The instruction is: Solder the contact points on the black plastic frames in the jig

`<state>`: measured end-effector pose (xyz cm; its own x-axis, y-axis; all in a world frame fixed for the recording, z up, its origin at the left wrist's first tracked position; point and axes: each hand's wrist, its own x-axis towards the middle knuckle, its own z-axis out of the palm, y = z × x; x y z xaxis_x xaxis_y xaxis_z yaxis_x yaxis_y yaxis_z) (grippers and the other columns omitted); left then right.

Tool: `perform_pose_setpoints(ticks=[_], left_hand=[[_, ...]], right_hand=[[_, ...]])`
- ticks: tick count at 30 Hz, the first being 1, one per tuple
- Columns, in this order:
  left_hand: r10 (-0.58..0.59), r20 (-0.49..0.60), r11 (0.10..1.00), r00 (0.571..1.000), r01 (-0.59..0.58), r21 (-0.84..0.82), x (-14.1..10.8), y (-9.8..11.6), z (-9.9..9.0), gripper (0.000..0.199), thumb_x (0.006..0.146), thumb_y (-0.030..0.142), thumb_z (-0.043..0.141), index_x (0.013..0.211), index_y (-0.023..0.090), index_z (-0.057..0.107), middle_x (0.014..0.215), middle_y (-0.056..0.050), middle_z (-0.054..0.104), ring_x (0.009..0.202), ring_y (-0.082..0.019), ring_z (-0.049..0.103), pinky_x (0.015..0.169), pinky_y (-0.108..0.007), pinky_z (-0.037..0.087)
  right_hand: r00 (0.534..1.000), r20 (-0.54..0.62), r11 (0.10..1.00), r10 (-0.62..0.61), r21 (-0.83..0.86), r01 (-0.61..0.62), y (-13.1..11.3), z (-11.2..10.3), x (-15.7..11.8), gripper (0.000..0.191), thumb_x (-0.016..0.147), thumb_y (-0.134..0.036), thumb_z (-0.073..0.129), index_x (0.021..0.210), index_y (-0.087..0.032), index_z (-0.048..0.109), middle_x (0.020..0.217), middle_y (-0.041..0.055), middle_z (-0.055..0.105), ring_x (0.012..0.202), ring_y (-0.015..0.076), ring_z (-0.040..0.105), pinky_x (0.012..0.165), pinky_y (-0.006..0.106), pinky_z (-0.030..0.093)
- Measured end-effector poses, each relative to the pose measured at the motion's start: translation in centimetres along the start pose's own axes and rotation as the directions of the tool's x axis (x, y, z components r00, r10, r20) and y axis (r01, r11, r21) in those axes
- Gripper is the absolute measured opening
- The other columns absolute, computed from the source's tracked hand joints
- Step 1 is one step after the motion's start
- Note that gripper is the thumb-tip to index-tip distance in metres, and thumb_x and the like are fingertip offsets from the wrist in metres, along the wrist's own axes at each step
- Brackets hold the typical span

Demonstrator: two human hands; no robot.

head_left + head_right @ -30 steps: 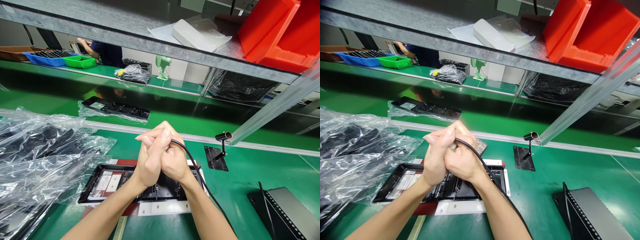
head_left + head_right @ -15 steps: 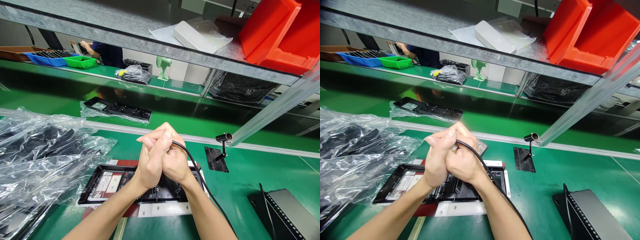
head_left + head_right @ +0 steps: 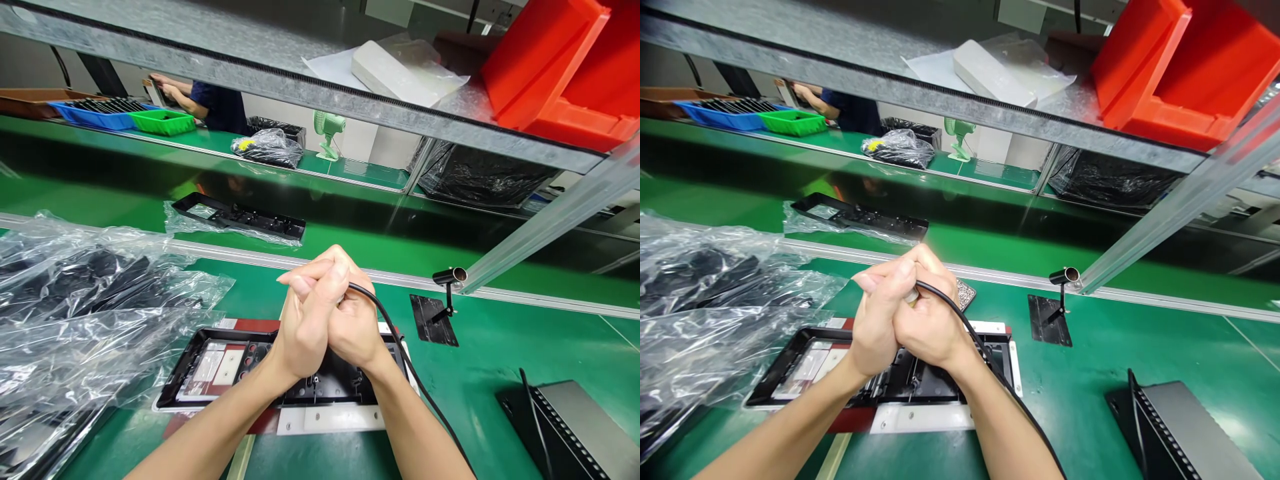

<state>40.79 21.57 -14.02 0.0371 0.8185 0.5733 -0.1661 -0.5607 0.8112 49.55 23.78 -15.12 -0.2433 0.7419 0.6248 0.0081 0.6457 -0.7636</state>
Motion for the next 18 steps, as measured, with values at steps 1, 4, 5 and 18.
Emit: perform_pose_setpoints(ticks=[1, 4, 5, 18], left_hand=[[-0.002, -0.001, 1.0, 1.0, 0.002, -0.002, 0.01, 0.04, 0.01, 0.044, 0.112, 0.027, 0.039, 0.082, 0.022, 0.071, 0.086, 0.001, 0.062, 0.085, -0.012, 0.061, 0.079, -0.026, 0.05], [-0.001, 0.004, 1.0, 1.0, 0.001, -0.011, 0.0, 0.07, 0.03, 0.045, 0.112, 0.026, 0.039, 0.081, 0.022, 0.072, 0.086, 0.001, 0.062, 0.086, -0.013, 0.061, 0.08, -0.027, 0.051], [0.0, 0.004, 1.0, 1.0, 0.0, -0.014, 0.0, 0.06, 0.04, 0.045, 0.111, 0.026, 0.039, 0.081, 0.022, 0.073, 0.087, 0.001, 0.062, 0.086, -0.013, 0.061, 0.08, -0.027, 0.051], [-0.025, -0.007, 1.0, 1.0, 0.025, -0.002, -0.09, -0.01, 0.17, 0.046, 0.111, 0.031, 0.041, 0.08, 0.021, 0.073, 0.084, -0.001, 0.06, 0.084, -0.016, 0.061, 0.078, -0.03, 0.051]], right_hand=[[1.0, 0.0, 1.0, 0.008, -0.002, -0.008, 0.13, -0.02, -0.08, 0.014, 0.093, -0.022, 0.07, 0.095, -0.029, 0.082, 0.089, 0.0023, 0.068, 0.085, 0.0194, 0.066, 0.077, 0.035, 0.058], [1.0, 0.009, 1.0, 0.015, 0.007, -0.015, 0.59, -0.08, -0.29, 0.014, 0.093, -0.023, 0.069, 0.093, -0.029, 0.081, 0.081, 0.0016, 0.066, 0.081, 0.0205, 0.067, 0.079, 0.036, 0.061], [1.0, 0.012, 1.0, 0.013, 0.01, -0.013, 0.69, -0.1, -0.32, 0.015, 0.093, -0.024, 0.067, 0.092, -0.029, 0.081, 0.08, 0.0014, 0.066, 0.08, 0.0205, 0.067, 0.08, 0.037, 0.062], [1.0, 0.018, 1.0, -0.003, -0.01, 0.004, 0.54, -0.05, -0.24, 0.015, 0.097, -0.027, 0.066, 0.099, -0.027, 0.081, 0.093, 0.0029, 0.068, 0.086, 0.0173, 0.065, 0.078, 0.031, 0.059]])
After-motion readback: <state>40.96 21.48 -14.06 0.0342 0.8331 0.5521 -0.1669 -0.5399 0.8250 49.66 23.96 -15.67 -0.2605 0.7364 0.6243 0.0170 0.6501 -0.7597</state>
